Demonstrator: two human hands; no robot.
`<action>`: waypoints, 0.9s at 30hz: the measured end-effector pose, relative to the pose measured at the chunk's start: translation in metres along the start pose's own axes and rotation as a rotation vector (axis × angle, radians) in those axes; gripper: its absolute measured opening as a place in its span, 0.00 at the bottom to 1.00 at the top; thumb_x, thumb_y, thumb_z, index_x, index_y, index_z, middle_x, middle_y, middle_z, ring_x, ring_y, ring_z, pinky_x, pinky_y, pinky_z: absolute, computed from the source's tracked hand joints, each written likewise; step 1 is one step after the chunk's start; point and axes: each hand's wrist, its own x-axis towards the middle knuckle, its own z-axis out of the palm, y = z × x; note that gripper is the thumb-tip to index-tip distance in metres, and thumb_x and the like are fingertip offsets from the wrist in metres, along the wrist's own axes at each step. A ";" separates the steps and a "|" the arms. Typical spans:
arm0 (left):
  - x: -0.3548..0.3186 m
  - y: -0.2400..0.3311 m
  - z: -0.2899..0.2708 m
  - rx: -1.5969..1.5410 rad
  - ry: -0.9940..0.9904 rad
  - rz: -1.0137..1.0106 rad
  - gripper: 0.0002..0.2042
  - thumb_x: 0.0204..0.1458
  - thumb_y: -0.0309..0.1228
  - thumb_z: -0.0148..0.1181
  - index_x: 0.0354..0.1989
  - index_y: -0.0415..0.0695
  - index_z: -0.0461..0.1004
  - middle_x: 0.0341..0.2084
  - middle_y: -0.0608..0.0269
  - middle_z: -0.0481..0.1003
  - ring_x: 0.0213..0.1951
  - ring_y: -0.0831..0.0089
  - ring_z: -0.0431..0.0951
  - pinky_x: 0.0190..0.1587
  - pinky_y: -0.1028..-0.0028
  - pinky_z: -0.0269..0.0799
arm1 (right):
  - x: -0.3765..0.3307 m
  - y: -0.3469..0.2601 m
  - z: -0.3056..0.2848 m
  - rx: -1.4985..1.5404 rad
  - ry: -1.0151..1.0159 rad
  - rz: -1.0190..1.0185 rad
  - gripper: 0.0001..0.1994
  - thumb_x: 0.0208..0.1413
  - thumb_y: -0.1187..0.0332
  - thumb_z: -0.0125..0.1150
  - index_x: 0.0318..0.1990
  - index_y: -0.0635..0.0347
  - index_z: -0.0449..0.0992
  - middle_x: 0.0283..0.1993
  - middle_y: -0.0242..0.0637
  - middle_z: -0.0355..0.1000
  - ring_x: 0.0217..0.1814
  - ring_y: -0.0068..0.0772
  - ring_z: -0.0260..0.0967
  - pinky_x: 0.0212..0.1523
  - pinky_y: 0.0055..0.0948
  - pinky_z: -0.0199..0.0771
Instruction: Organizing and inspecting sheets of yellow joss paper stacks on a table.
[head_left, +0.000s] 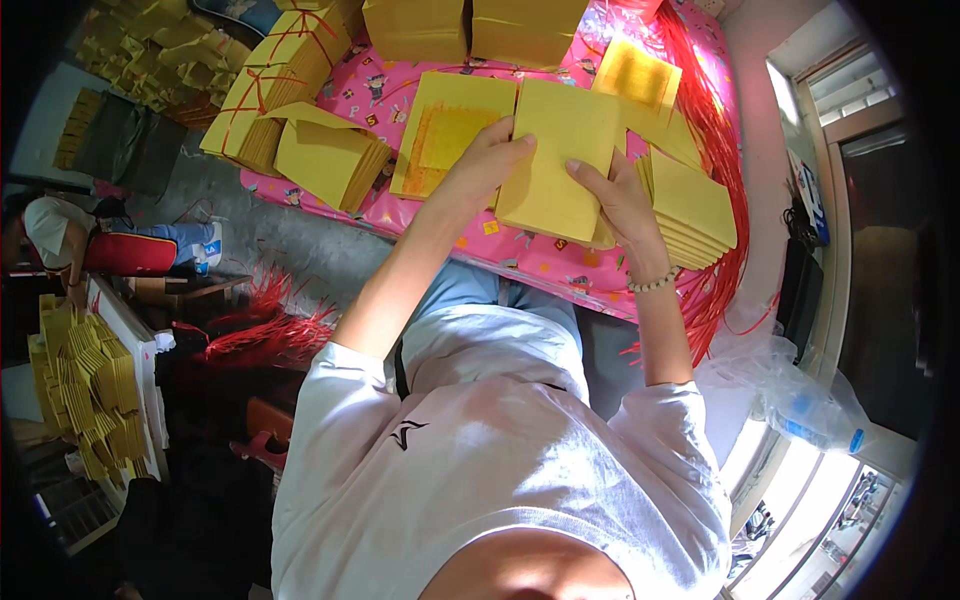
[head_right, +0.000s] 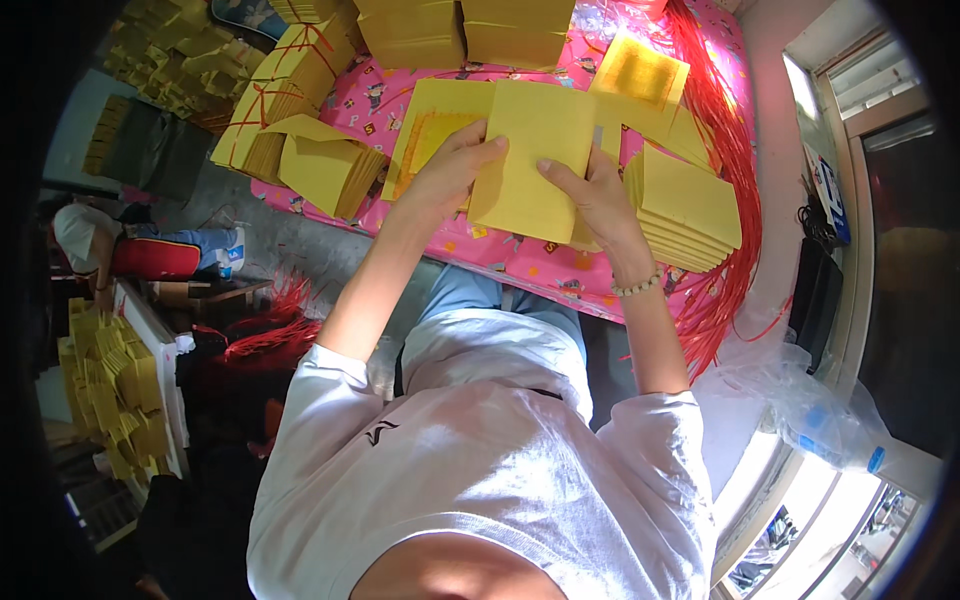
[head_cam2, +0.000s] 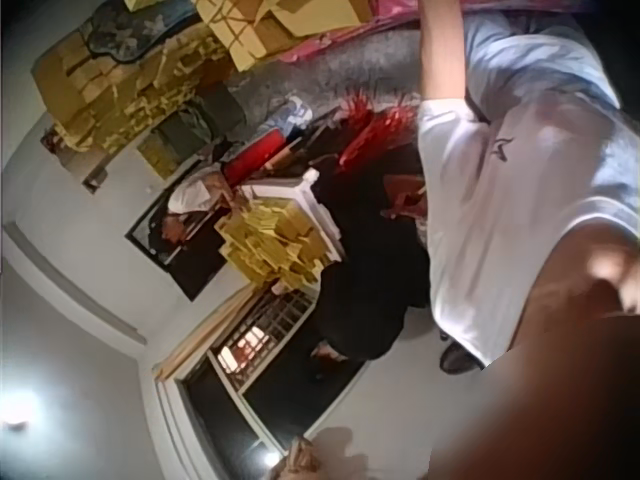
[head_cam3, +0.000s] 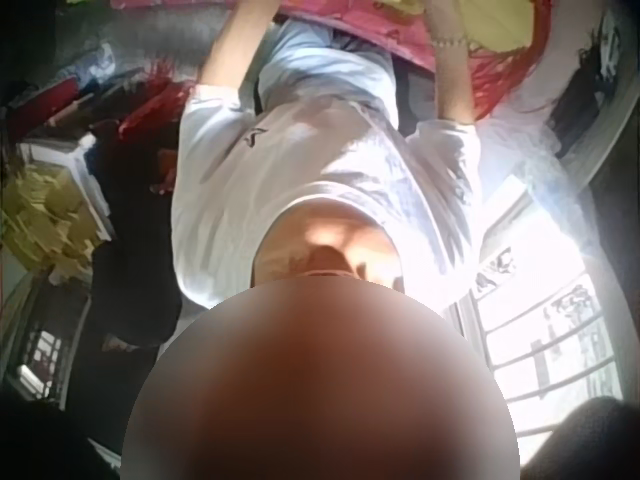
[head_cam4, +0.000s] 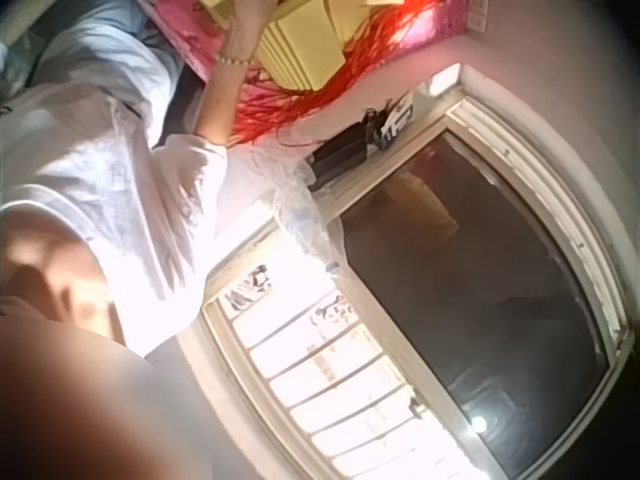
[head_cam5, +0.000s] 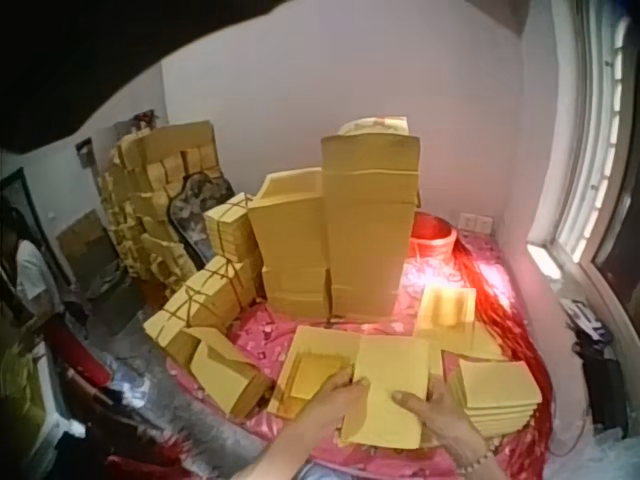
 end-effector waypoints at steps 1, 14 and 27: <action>-0.001 -0.001 0.001 -0.001 0.001 0.001 0.16 0.58 0.28 0.47 0.54 0.37 0.64 0.45 0.60 0.72 0.46 0.74 0.73 0.48 0.74 0.67 | -0.001 -0.001 0.001 -0.043 -0.001 -0.030 0.21 0.54 0.73 0.60 0.55 0.67 0.65 0.50 0.39 0.70 0.49 0.25 0.69 0.48 0.24 0.71; -0.017 -0.021 0.026 0.291 0.142 0.594 0.14 0.58 0.24 0.44 0.52 0.37 0.61 0.42 0.57 0.70 0.46 0.75 0.69 0.49 0.75 0.64 | -0.012 0.002 0.010 -0.033 0.047 -0.205 0.24 0.57 0.70 0.58 0.59 0.65 0.59 0.54 0.38 0.67 0.54 0.24 0.65 0.53 0.24 0.67; -0.022 -0.020 0.026 0.384 0.140 0.648 0.16 0.57 0.25 0.45 0.54 0.37 0.58 0.43 0.52 0.71 0.48 0.66 0.71 0.50 0.70 0.65 | -0.020 0.007 0.012 -0.104 0.088 -0.358 0.23 0.56 0.71 0.59 0.58 0.64 0.60 0.51 0.36 0.68 0.52 0.24 0.66 0.51 0.24 0.68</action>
